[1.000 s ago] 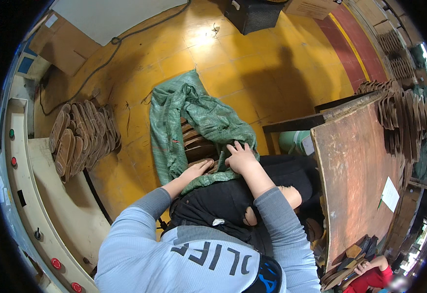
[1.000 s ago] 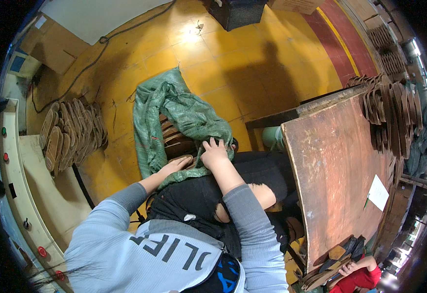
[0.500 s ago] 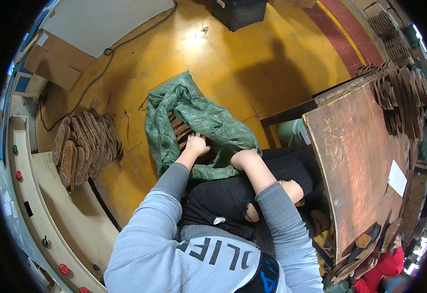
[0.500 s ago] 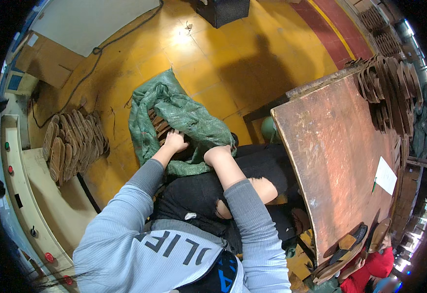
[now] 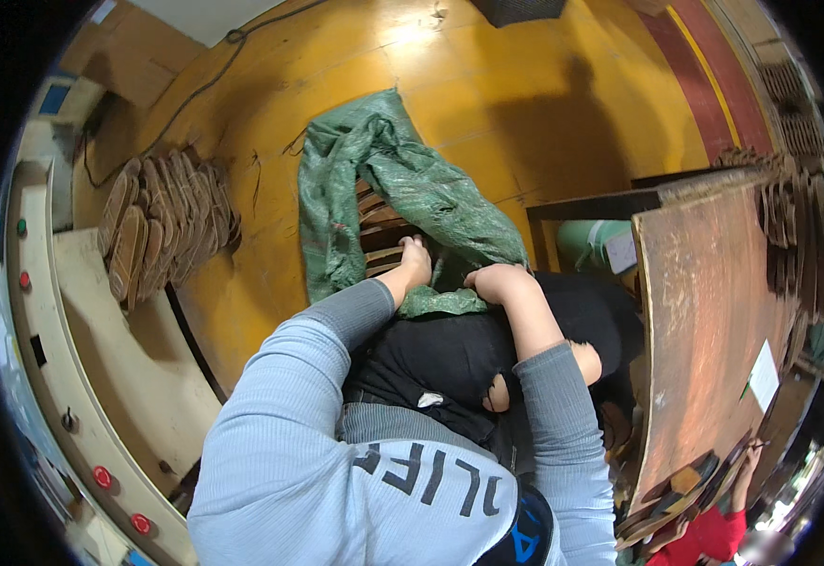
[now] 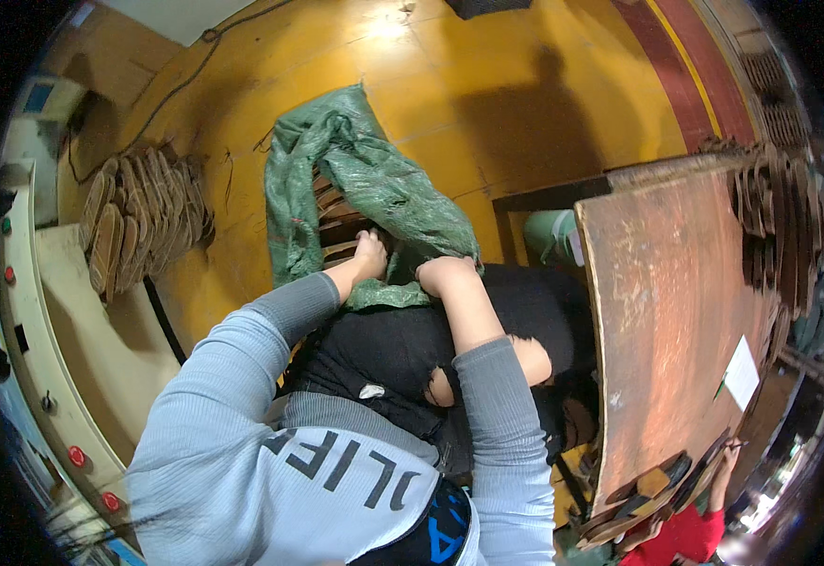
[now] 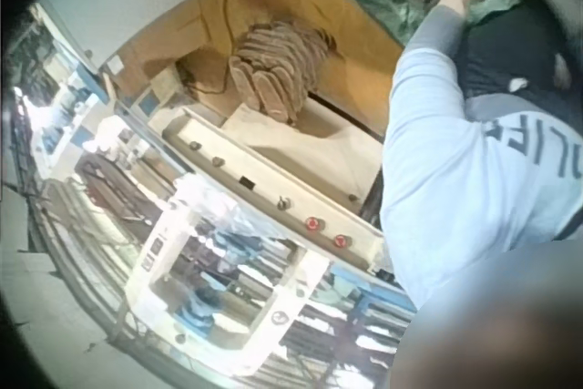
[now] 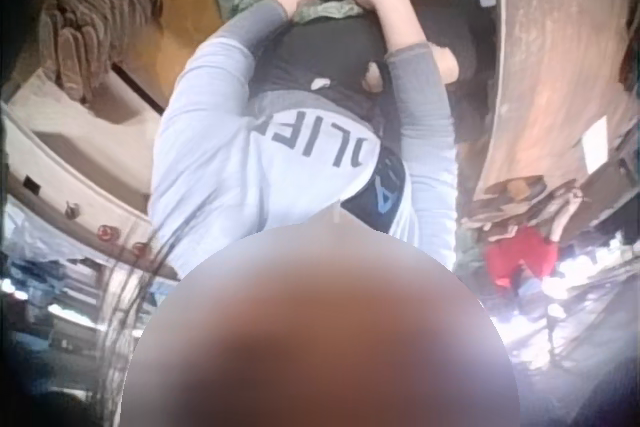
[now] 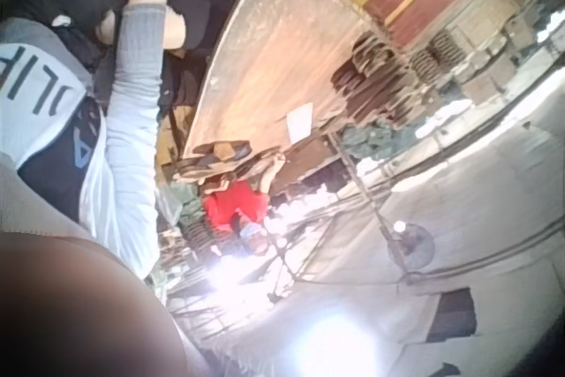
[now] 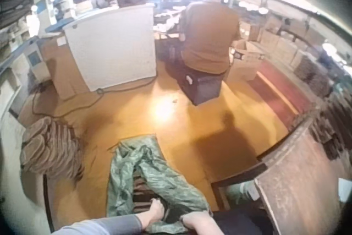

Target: The person repeatedly retrieves brown shoe sole components from a green sack on the floor, stacks them on a wooden table, and occasionally writes on a paper sheet with a pen. A coworker across the table also handles similar components.

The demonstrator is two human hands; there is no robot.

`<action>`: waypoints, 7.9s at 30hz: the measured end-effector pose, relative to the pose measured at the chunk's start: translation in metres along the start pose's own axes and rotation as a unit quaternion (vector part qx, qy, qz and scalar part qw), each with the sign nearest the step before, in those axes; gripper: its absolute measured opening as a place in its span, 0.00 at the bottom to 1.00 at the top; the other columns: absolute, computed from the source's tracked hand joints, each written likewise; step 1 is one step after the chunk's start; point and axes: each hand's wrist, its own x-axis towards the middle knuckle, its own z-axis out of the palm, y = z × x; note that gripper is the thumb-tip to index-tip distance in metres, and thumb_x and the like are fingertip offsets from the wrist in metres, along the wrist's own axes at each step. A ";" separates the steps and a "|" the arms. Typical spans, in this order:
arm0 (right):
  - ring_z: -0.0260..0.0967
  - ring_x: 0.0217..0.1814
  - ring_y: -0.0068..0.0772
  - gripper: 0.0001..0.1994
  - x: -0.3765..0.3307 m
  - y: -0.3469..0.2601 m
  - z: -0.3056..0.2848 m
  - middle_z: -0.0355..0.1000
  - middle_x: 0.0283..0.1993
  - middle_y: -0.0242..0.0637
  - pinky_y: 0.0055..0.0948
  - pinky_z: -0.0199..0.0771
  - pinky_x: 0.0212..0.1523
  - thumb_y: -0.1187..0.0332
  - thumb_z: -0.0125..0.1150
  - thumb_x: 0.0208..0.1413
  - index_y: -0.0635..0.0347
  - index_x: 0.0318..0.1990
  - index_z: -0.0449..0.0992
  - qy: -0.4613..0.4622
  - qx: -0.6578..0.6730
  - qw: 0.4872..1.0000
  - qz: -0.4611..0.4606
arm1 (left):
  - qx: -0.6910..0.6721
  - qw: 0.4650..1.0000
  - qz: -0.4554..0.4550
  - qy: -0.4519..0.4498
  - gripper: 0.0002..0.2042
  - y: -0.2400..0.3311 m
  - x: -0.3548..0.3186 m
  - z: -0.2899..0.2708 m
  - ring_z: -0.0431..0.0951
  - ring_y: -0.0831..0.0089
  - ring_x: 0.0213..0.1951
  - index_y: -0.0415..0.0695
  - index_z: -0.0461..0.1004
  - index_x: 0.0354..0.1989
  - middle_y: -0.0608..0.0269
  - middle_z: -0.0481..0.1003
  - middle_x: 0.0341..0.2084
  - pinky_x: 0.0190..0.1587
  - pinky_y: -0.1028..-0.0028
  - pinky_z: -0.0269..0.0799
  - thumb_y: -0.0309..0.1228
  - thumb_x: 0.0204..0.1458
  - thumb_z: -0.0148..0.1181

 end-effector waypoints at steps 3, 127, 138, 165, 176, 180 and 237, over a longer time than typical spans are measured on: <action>0.62 0.69 0.45 0.19 -0.004 -0.003 -0.003 0.66 0.67 0.36 0.41 0.56 0.70 0.60 0.45 0.64 0.29 0.60 0.73 0.012 0.021 1.000 0.012 | -0.014 0.997 0.020 0.073 0.31 -0.004 0.004 0.011 0.64 0.57 0.62 0.52 0.76 0.58 0.63 0.73 0.57 0.59 0.51 0.58 0.59 0.49 0.59; 0.49 0.72 0.61 0.18 -0.268 0.179 0.218 0.61 0.66 0.48 0.55 0.48 0.70 0.67 0.75 0.27 0.41 0.34 0.84 0.796 0.291 0.490 0.204 | -0.719 0.592 0.362 0.017 0.27 0.122 -0.089 -0.456 0.69 0.64 0.61 0.50 0.47 0.73 0.51 0.61 0.65 0.64 0.66 0.63 0.43 0.69 0.37; 0.50 0.71 0.63 0.16 -0.268 0.177 0.218 0.61 0.66 0.48 0.56 0.50 0.68 0.69 0.74 0.26 0.41 0.30 0.84 0.789 0.304 0.486 0.221 | -0.490 0.671 0.504 0.235 0.40 0.112 -0.112 -0.443 0.63 0.60 0.64 0.47 0.42 0.75 0.50 0.58 0.67 0.67 0.62 0.56 0.23 0.56 0.58; 0.66 0.50 0.48 0.14 -0.266 0.174 0.218 0.68 0.46 0.38 0.47 0.65 0.57 0.69 0.75 0.34 0.55 0.33 0.80 0.837 0.378 0.307 0.250 | -0.356 0.642 0.599 0.320 0.61 0.104 -0.097 -0.446 0.61 0.53 0.66 0.42 0.45 0.73 0.48 0.60 0.65 0.68 0.60 0.53 0.37 0.28 0.81; 0.47 0.73 0.59 0.17 -0.300 0.181 0.200 0.57 0.68 0.47 0.55 0.46 0.71 0.75 0.71 0.37 0.46 0.38 0.80 0.815 0.164 0.413 0.372 | -0.354 0.641 0.590 0.340 0.60 0.104 -0.100 -0.448 0.63 0.51 0.65 0.45 0.45 0.73 0.48 0.62 0.64 0.67 0.60 0.58 0.30 0.28 0.79; 0.37 0.77 0.63 0.43 -0.332 0.208 0.169 0.48 0.74 0.49 0.61 0.39 0.73 0.72 0.73 0.33 0.39 0.64 0.64 0.751 0.167 0.557 0.313 | -0.343 0.668 0.566 0.341 0.53 0.103 -0.102 -0.450 0.66 0.54 0.62 0.43 0.55 0.69 0.49 0.65 0.60 0.65 0.62 0.60 0.32 0.29 0.79; 0.43 0.77 0.52 0.59 -0.340 0.210 0.085 0.47 0.76 0.49 0.42 0.43 0.75 0.72 0.71 0.29 0.45 0.75 0.44 0.528 0.181 0.801 0.216 | -0.505 0.854 -0.034 -0.122 0.25 0.011 -0.072 0.158 0.70 0.51 0.60 0.53 0.69 0.61 0.49 0.68 0.60 0.56 0.57 0.71 0.39 0.53 0.57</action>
